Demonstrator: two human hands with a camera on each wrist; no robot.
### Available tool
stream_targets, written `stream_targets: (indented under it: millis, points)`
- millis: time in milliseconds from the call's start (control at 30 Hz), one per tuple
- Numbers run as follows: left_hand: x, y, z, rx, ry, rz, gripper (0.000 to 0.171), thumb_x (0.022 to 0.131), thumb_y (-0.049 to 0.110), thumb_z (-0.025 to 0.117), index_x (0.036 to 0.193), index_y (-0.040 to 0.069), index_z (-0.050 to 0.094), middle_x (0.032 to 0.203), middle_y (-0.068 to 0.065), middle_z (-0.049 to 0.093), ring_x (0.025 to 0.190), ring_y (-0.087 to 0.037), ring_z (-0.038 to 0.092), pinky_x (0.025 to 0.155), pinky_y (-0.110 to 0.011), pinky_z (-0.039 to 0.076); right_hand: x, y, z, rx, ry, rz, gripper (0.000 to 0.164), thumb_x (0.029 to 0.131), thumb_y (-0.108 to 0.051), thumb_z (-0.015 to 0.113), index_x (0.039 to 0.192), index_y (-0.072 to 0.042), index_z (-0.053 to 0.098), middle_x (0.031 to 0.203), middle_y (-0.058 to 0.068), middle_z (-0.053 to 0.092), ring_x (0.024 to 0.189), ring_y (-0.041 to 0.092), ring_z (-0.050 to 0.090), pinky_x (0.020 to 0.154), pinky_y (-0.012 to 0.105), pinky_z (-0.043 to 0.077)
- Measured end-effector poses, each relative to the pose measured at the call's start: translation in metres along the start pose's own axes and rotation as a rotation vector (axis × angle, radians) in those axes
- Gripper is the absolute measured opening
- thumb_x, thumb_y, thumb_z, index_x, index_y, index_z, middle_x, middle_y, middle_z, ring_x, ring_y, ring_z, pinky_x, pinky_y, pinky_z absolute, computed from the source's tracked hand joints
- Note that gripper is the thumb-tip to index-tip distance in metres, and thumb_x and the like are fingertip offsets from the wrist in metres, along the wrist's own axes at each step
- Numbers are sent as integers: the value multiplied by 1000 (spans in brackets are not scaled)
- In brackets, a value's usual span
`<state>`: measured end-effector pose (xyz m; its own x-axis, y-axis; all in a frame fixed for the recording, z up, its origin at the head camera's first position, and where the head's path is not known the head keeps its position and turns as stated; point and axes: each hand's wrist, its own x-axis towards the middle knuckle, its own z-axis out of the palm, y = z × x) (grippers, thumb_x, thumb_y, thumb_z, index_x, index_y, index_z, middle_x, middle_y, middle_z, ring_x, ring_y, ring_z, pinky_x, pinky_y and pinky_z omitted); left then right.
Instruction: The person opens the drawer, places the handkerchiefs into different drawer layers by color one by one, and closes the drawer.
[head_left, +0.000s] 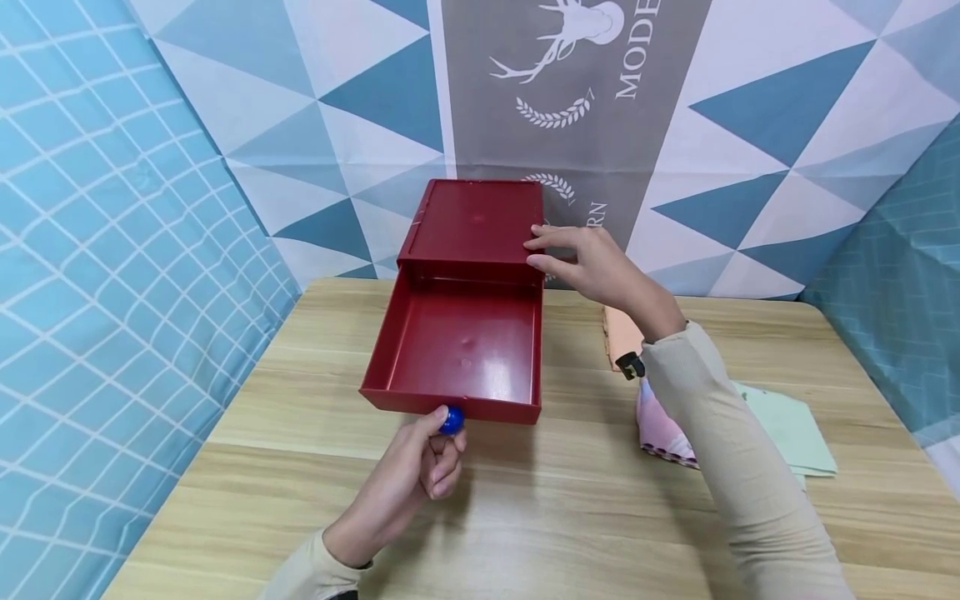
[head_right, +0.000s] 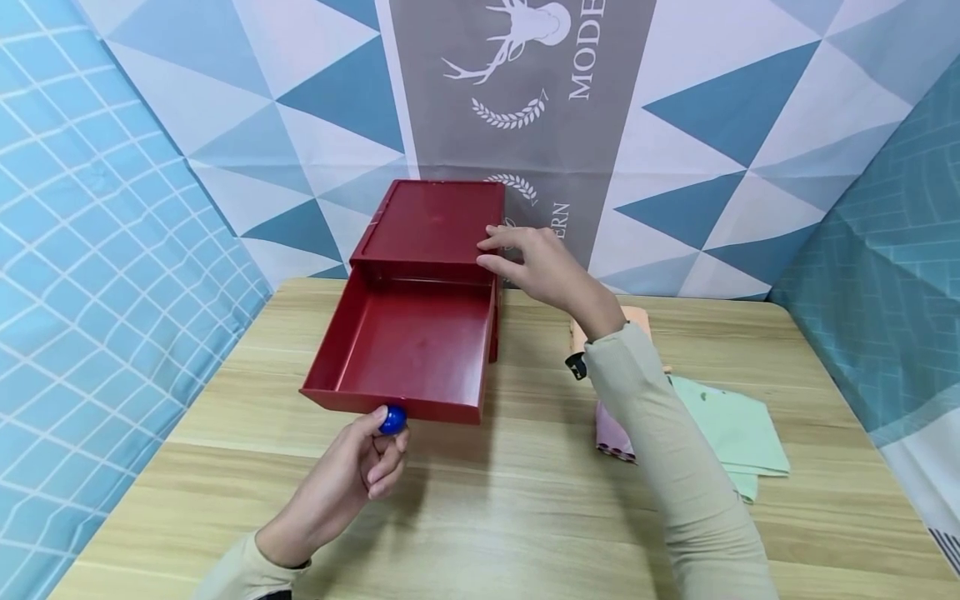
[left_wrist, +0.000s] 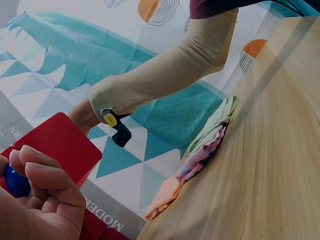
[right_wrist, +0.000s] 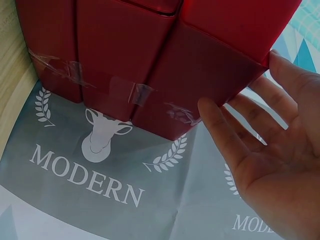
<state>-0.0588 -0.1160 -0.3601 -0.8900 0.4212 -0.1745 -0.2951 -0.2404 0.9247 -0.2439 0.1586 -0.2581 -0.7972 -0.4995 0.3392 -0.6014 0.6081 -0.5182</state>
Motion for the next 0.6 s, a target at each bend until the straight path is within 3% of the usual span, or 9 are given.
stream_targets:
  millis: [333, 600]
  points:
    - [-1, -3, -6, 27, -42, 41, 46, 104, 47, 44, 95, 4, 57, 58, 3, 41, 49, -11, 40, 49, -21, 35, -4, -1, 6, -13, 3, -16, 38, 99, -26, 64, 133, -10, 64, 150, 9, 48, 139, 24, 44, 100, 45, 49]
    - [-1, -3, -7, 23, -76, 61, 45, 106, 46, 43, 96, 4, 57, 59, 3, 41, 50, -10, 40, 50, -21, 35, -11, -6, 7, -110, 14, -54, 42, 100, -26, 61, 139, -9, 58, 151, 13, 45, 142, 28, 38, 116, 50, 30]
